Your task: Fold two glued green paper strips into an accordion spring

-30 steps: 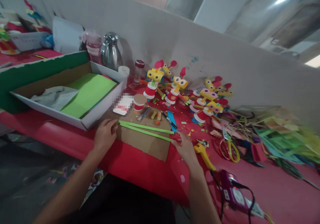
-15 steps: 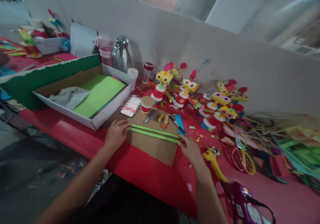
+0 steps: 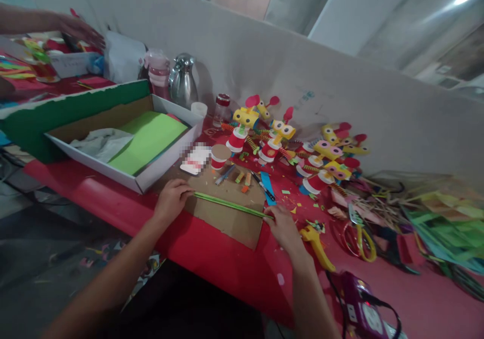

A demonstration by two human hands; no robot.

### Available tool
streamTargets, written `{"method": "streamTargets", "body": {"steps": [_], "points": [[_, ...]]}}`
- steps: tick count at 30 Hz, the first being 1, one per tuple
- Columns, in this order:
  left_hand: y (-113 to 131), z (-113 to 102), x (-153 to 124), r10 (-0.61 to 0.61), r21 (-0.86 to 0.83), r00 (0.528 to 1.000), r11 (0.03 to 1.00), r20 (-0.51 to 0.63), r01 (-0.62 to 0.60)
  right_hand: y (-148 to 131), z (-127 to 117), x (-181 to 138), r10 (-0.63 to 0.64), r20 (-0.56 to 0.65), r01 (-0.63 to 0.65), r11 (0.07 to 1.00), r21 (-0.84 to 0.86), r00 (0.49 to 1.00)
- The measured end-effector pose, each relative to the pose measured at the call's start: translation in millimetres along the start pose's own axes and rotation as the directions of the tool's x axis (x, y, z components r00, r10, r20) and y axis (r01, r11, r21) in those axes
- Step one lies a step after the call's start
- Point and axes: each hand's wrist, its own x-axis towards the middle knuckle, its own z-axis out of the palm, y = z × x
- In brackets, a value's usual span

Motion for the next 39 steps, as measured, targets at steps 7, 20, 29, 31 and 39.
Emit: {"method": "streamTargets", "body": {"steps": [7, 20, 29, 31, 39], "points": [[4, -4, -4, -0.072, -0.103, 0.997, 0.992, -0.023, 0.07, -5, -2, -1, 0.008, -0.024, -0.006, 0.997, 0.075, 1.0], [2, -12, -5, -0.021, 0.002, 1.0, 1.0, 0.002, 0.021, -18, -9, -17, 0.033, -0.01, -0.032, 0.999, 0.038, 0.999], [-7, -25, -3, -0.032, -0.103, 0.996, 0.994, 0.084, 0.041, -26, -1, -21, 0.049, -0.024, -0.045, 0.989, 0.141, 0.999], [-8, -26, -2, -0.027, -0.117, 0.996, 0.992, 0.088, 0.037, -28, 1, -21, 0.047, -0.068, -0.034, 0.983, 0.178, 0.997], [-10, -35, 1, -0.065, -0.113, 0.99, 0.99, 0.129, 0.08, -32, 1, -22, 0.04, -0.029, -0.033, 0.979, 0.201, 0.999]]}}
